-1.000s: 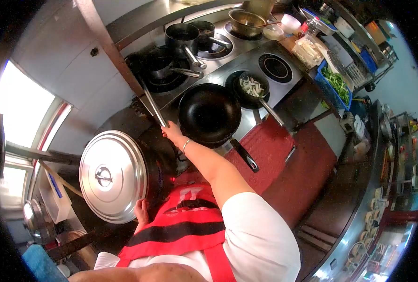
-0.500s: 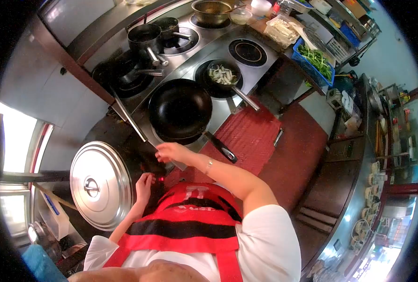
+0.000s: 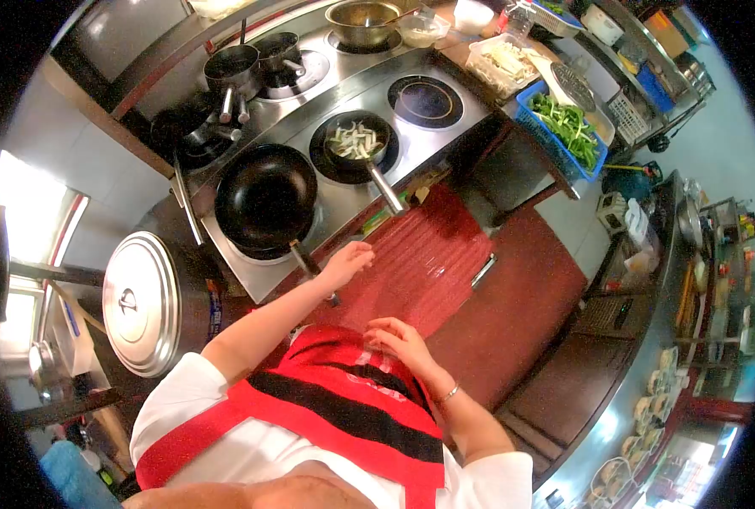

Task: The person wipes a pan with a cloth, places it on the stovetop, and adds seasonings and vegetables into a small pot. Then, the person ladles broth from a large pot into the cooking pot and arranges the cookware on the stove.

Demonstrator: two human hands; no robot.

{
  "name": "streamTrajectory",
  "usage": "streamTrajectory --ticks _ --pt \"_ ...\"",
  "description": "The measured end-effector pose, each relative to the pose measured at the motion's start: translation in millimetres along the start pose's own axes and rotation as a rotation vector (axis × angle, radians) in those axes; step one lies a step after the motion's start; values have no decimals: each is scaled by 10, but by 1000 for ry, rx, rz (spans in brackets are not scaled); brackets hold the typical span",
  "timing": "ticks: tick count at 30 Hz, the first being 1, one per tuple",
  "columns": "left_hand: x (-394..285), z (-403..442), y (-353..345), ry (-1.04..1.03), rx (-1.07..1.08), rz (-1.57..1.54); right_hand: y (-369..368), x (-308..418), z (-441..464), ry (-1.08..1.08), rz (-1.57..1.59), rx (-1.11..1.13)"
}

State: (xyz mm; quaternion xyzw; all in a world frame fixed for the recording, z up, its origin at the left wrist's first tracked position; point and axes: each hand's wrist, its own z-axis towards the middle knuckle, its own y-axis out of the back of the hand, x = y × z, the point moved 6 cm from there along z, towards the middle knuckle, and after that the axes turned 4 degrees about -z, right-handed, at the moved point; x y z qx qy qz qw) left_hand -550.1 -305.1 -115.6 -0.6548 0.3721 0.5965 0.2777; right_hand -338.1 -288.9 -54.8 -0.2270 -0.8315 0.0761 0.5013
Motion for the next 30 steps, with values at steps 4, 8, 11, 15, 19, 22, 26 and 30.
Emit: streamTrajectory --ticks 4,8,11,15,19,22,26,30 --pt "280 775 -307 393 -129 -384 406 -1 -142 -9 49 -44" --pt "308 1239 -392 577 -329 -589 688 17 -41 -17 20 -70" --pt "420 1549 -509 558 -214 -865 944 103 170 -81 -78 -72" --pt "782 1853 -515 577 -405 -1011 1317 516 517 -69 -125 -132" --pt "871 1893 -525 461 -456 -997 1715 859 847 -48 -199 -183" --pt "874 1882 -559 477 -520 -1008 1948 1049 1080 -115 -137 -220" --pt "878 1960 -609 502 -601 -969 2200 1106 1462 -101 -314 -119" --pt "863 2043 -687 473 -675 -943 2201 1245 1727 -115 -316 -73"
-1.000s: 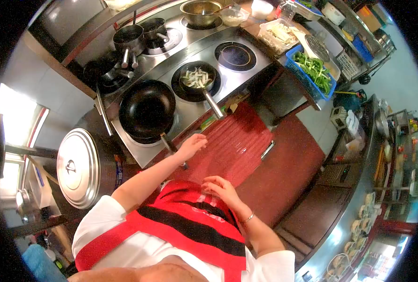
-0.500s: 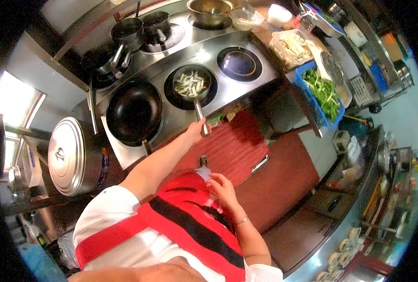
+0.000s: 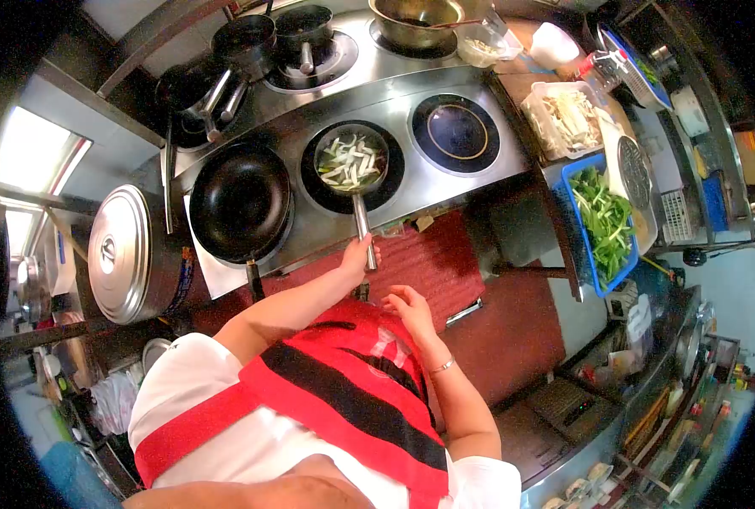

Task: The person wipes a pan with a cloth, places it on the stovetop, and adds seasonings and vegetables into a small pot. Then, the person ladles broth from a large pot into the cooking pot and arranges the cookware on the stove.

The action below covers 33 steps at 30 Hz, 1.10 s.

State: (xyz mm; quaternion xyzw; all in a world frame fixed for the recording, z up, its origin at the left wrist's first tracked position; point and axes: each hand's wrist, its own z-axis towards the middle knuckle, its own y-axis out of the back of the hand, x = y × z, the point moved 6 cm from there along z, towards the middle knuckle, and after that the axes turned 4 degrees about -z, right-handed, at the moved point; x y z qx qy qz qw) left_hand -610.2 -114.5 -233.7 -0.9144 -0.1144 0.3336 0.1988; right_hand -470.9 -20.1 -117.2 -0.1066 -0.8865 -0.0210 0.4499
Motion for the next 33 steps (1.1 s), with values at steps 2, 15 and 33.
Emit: streamTrajectory --ticks 2,15,33 --pt "41 19 -51 -11 -12 -29 5 104 102 10 -34 42" --pt "33 25 -122 90 69 -17 505 91 674 -75 -53 190" --pt "-119 -21 -379 138 20 54 919 -577 1250 -54 64 33"
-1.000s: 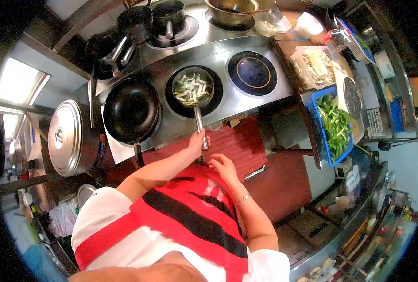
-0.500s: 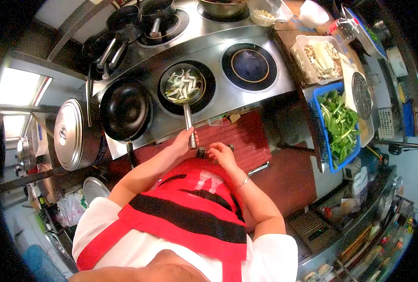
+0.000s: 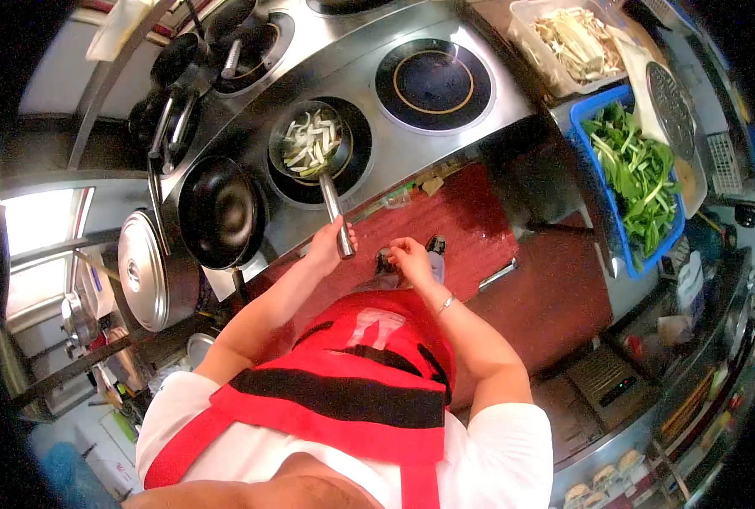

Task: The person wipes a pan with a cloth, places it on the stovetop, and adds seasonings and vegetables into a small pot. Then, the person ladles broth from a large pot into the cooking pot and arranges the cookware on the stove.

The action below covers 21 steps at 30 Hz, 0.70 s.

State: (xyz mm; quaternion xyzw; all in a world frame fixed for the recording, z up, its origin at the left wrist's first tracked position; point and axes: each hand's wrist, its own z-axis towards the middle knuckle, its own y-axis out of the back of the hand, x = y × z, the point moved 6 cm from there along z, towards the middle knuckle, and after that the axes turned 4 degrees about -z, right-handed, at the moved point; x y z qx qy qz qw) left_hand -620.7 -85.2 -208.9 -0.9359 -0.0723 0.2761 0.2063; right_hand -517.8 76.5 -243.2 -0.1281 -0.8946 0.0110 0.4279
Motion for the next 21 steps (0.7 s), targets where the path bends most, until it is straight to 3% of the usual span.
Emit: streamTrajectory --ticks 10,13,16,21 --pt "14 -50 -9 -109 -69 1 27 -66 586 -28 173 -59" --pt "24 -65 -37 -97 -90 -38 94 -199 920 -69 584 -255" --pt "9 -72 -63 -84 -108 -34 161 -464 1389 -174 862 -292" --pt "-15 -128 -100 -97 -121 8 65 -519 1811 -211 1004 -400"
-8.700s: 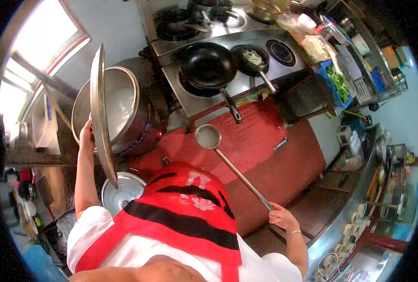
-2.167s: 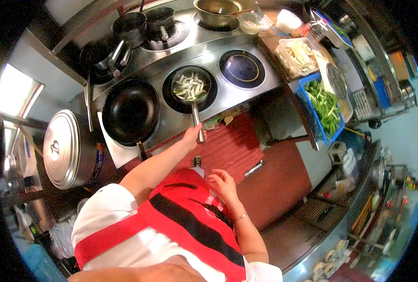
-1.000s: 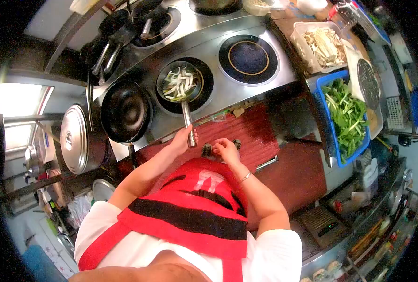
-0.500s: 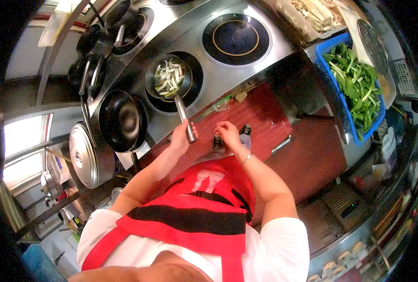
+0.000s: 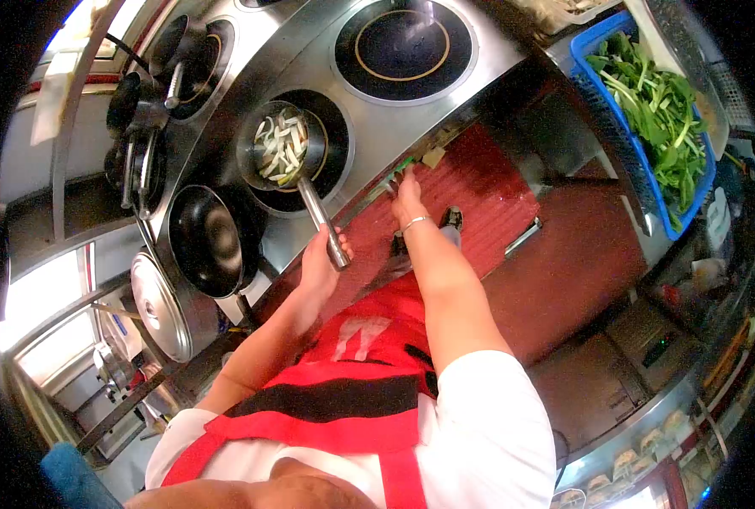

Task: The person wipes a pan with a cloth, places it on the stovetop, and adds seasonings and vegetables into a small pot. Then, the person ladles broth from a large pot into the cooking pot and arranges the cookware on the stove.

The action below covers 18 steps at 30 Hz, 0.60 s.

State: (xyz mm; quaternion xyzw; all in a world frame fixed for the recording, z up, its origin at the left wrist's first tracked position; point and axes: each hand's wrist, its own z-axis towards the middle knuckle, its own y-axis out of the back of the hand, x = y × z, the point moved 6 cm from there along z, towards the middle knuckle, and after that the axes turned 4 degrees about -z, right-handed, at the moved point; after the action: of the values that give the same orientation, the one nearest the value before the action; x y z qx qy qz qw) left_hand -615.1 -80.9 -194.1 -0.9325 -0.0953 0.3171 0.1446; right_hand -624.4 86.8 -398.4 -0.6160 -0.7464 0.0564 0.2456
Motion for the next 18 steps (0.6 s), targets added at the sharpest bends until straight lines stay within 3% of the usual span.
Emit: streamTrajectory --ticks 8,18 --pt "4 -44 -57 39 -4 -13 -60 -142 447 27 12 77" --pt "-22 -91 -42 69 26 -18 -42 -267 754 107 -70 -19"
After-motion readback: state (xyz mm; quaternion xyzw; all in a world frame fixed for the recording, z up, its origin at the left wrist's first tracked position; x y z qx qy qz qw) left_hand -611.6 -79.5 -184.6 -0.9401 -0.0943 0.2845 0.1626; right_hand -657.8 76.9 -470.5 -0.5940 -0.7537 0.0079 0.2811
